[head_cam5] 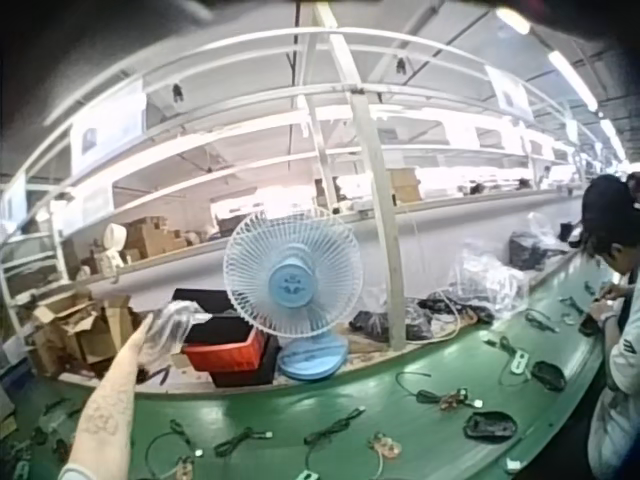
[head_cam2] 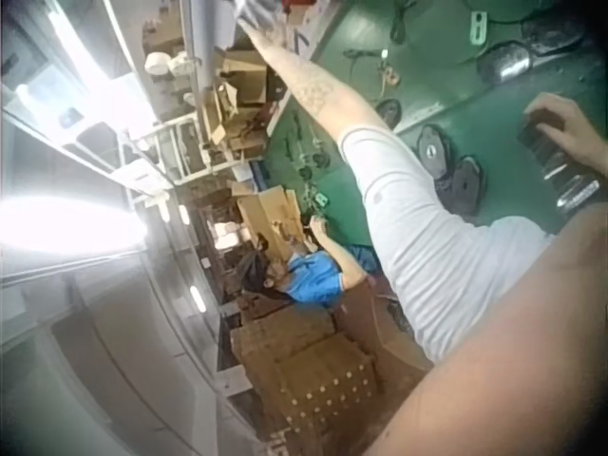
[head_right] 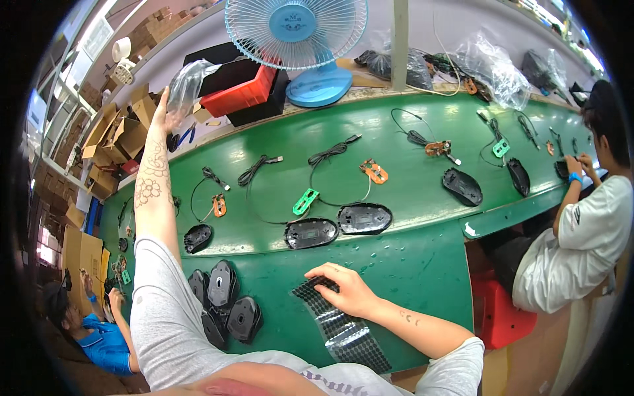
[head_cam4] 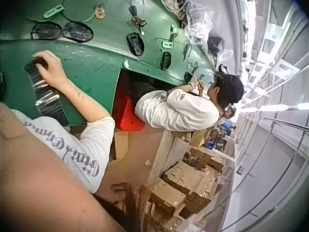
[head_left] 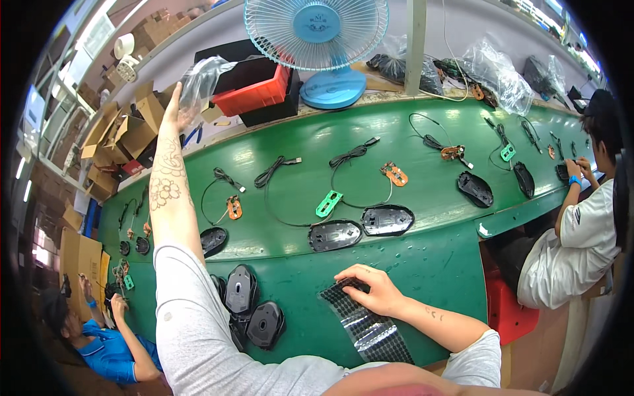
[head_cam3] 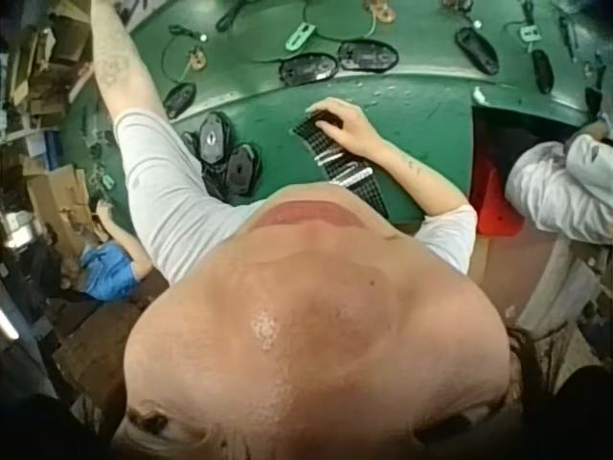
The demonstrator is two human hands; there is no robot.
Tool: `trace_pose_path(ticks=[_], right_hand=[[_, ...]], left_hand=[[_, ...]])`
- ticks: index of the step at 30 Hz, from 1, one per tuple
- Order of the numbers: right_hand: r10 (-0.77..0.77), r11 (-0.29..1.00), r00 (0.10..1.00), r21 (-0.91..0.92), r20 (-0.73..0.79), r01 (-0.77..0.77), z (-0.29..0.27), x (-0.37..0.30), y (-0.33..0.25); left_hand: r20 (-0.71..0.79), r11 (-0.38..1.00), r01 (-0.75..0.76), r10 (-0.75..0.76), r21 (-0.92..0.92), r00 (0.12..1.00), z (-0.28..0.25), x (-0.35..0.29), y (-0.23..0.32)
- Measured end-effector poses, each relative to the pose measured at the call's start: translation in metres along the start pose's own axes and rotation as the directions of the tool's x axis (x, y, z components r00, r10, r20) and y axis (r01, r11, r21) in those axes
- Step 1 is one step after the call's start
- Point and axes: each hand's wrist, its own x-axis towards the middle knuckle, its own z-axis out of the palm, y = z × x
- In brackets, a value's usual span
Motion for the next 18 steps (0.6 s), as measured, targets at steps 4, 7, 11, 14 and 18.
trace_pose_path(ticks=[4,7,11,14,18], right_hand=[[0.038,0.999,0.999,-0.028,-0.009,-0.038,-0.006,-0.002,0.005],[0.032,0.999,0.999,-0.007,0.015,-0.032,0.001,-0.003,0.002],[0.061,0.998,0.998,0.004,0.005,-0.061,-0.001,0.0,0.005],[0.092,0.98,0.995,0.179,-0.024,-0.086,0.003,0.003,0.018],[0.108,0.942,0.992,0.326,-0.059,-0.083,0.0,0.001,0.027]], left_hand=[[0.121,0.997,0.038,-0.03,-0.062,0.992,0.004,0.015,-0.013],[0.077,0.998,0.029,-0.034,0.064,0.996,0.035,0.015,0.033],[0.045,0.972,0.049,-0.061,0.228,0.997,0.067,-0.018,0.036],[0.035,0.945,0.058,-0.073,0.321,0.997,0.065,-0.059,0.031],[0.107,0.924,-0.058,0.019,0.377,0.994,0.04,-0.137,0.027]])
